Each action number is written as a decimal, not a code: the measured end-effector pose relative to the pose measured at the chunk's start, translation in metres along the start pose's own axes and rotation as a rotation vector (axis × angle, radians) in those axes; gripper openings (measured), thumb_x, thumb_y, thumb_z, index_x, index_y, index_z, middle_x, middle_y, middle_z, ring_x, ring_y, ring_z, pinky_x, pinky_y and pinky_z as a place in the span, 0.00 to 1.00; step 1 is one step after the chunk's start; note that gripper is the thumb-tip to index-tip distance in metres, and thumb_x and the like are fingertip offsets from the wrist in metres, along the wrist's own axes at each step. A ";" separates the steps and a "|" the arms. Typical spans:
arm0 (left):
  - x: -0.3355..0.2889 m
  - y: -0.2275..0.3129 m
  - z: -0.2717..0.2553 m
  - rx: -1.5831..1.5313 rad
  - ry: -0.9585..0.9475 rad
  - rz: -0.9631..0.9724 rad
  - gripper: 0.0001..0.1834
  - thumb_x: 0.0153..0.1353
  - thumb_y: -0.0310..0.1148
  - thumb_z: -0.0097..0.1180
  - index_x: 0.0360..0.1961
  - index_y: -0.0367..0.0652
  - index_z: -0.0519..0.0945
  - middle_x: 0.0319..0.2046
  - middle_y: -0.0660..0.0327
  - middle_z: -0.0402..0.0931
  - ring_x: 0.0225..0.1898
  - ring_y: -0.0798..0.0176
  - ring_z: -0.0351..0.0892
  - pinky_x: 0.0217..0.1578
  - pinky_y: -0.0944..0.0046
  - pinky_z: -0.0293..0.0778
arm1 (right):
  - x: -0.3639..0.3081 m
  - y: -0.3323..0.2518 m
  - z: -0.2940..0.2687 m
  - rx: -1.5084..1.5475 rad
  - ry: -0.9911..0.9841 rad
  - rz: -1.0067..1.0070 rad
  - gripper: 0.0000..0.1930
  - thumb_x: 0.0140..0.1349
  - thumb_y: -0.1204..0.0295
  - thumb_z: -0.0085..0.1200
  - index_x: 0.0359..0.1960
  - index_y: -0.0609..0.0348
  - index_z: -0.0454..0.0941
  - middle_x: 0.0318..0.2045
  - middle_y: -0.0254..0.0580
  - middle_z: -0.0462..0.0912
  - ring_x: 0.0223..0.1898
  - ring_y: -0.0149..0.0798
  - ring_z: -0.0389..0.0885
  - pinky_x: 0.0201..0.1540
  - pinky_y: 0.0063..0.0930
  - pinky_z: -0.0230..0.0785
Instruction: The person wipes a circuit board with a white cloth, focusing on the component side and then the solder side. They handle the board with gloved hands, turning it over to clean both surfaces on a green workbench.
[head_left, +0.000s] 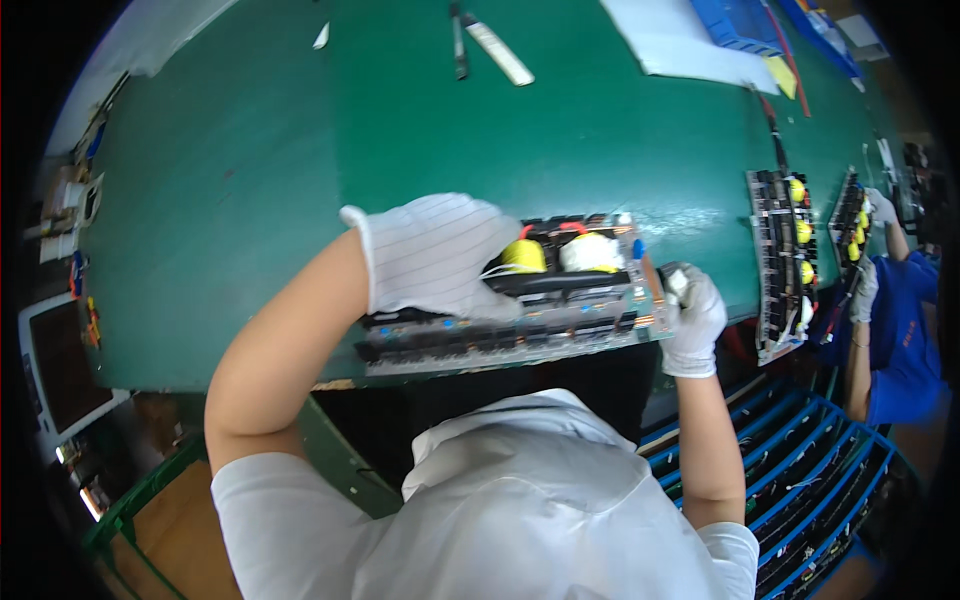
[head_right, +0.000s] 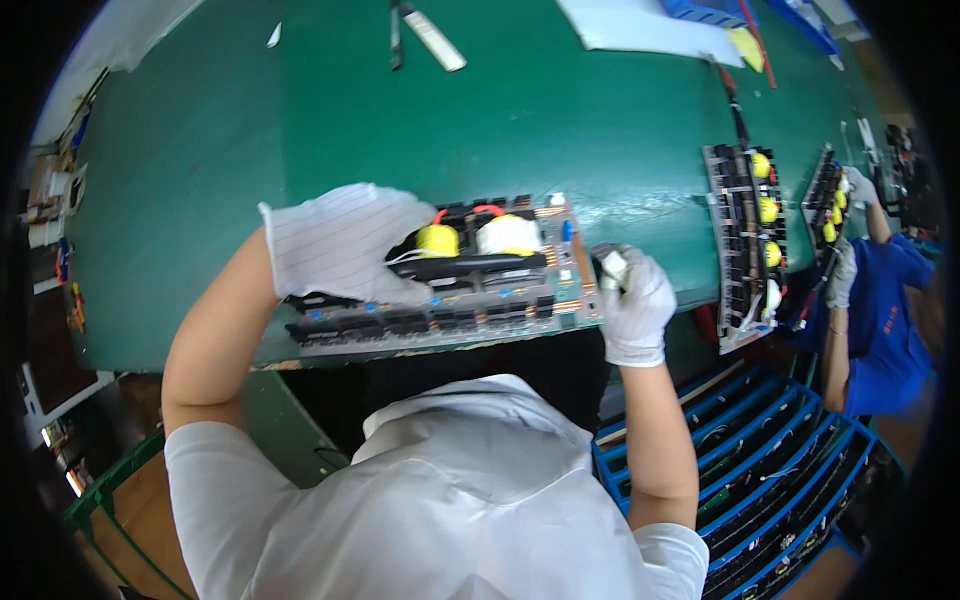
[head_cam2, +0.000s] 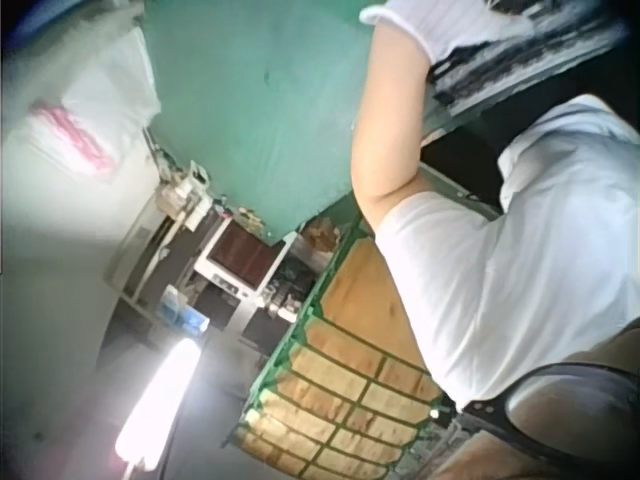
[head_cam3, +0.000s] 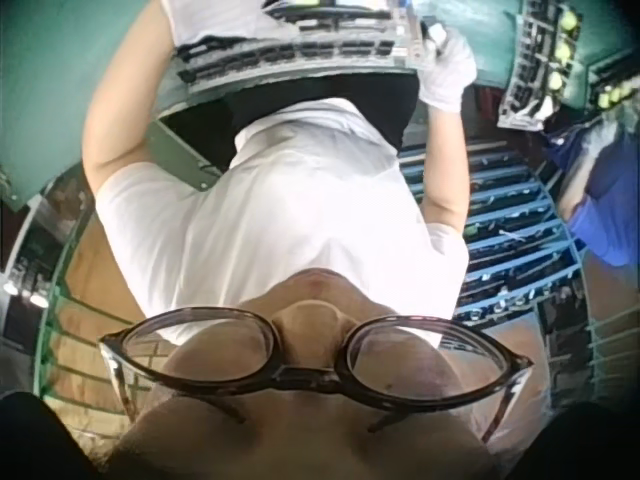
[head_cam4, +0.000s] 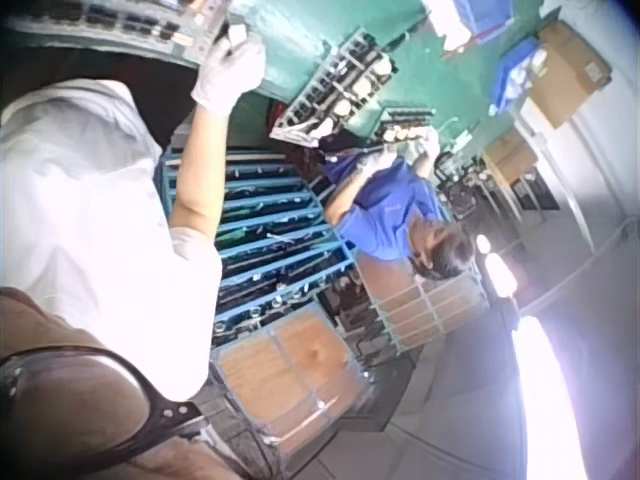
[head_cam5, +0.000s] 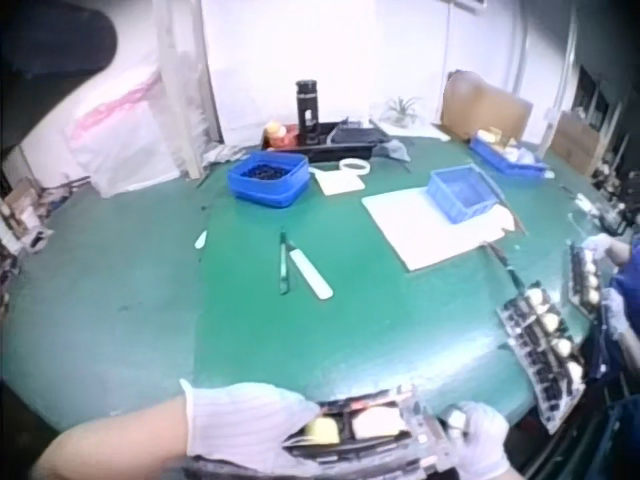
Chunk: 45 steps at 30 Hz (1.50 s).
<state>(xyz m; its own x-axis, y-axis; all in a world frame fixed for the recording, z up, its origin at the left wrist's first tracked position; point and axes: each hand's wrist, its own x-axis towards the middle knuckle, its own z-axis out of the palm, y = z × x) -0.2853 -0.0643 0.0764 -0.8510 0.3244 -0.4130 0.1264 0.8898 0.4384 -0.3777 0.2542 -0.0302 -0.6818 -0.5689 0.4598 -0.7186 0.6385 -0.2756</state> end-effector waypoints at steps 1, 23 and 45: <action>0.001 0.001 -0.002 0.006 -0.014 0.005 0.36 0.45 0.55 0.61 0.43 0.29 0.75 0.35 0.43 0.77 0.37 0.42 0.78 0.39 0.52 0.74 | 0.001 -0.002 -0.001 -0.003 -0.016 0.023 0.11 0.51 0.74 0.56 0.37 0.59 0.74 0.29 0.45 0.79 0.30 0.50 0.79 0.32 0.39 0.72; -0.046 0.028 0.004 0.290 0.148 -0.157 0.30 0.43 0.38 0.66 0.46 0.34 0.71 0.39 0.47 0.73 0.40 0.45 0.75 0.39 0.51 0.73 | -0.002 0.003 0.002 -0.032 0.055 0.061 0.11 0.54 0.71 0.57 0.38 0.57 0.74 0.28 0.44 0.79 0.29 0.50 0.79 0.31 0.40 0.70; -0.045 -0.015 0.055 0.209 0.419 -0.022 0.40 0.36 0.52 0.71 0.46 0.36 0.73 0.39 0.51 0.73 0.41 0.47 0.73 0.42 0.50 0.70 | -0.001 0.000 0.004 -0.028 0.073 0.058 0.11 0.54 0.69 0.59 0.37 0.56 0.75 0.27 0.43 0.79 0.27 0.50 0.78 0.30 0.38 0.70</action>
<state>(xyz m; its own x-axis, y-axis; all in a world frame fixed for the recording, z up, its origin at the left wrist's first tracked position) -0.2211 -0.0749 0.0448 -0.9816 0.1859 -0.0438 0.1698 0.9544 0.2454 -0.3777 0.2527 -0.0341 -0.7099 -0.4918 0.5041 -0.6731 0.6843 -0.2804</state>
